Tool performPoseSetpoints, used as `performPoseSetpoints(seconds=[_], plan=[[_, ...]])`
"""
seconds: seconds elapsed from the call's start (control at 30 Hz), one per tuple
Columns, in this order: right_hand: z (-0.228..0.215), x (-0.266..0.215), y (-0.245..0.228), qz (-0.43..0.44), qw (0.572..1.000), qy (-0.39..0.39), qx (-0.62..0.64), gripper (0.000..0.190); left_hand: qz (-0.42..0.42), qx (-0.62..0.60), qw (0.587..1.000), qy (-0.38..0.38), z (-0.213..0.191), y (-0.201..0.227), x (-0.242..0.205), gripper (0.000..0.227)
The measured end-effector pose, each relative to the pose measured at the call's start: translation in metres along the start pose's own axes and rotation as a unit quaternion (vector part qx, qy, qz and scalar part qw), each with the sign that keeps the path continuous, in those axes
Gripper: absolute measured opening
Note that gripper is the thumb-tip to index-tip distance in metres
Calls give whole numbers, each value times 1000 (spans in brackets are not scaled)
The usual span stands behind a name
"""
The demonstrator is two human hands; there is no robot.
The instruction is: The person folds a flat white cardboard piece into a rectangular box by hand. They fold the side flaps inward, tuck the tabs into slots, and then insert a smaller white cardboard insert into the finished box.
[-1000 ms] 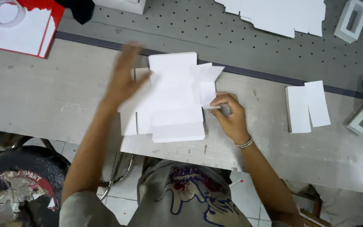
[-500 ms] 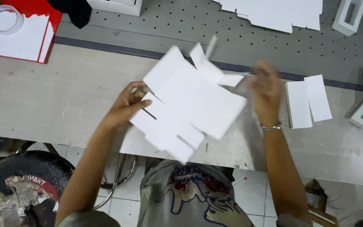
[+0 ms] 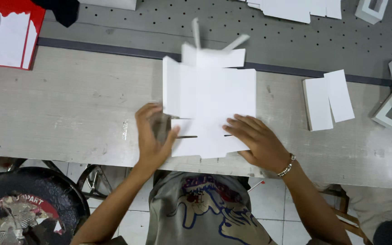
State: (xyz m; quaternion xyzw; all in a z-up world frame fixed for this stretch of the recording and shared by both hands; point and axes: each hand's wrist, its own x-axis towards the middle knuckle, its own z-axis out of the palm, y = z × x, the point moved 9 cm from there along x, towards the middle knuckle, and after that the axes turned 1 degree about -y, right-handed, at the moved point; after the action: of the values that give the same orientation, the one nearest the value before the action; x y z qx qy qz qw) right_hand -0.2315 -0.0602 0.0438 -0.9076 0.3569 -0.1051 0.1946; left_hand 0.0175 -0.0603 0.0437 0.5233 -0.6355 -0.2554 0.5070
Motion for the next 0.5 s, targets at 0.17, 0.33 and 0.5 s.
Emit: performPoseSetpoints(seconds=[0.17, 0.33, 0.5], plan=[[2, -4, 27, 33, 996, -16, 83, 47, 160, 158, 916, -332, 34, 38, 2, 101], [-5, 2, 51, 78, 978, 26, 193, 33, 93, 55, 876, -469, 38, 33, 9, 98], [-5, 14, 72, 236, 919, 86, 303, 27, 34, -8, 953, -301, 35, 2, 30, 33]])
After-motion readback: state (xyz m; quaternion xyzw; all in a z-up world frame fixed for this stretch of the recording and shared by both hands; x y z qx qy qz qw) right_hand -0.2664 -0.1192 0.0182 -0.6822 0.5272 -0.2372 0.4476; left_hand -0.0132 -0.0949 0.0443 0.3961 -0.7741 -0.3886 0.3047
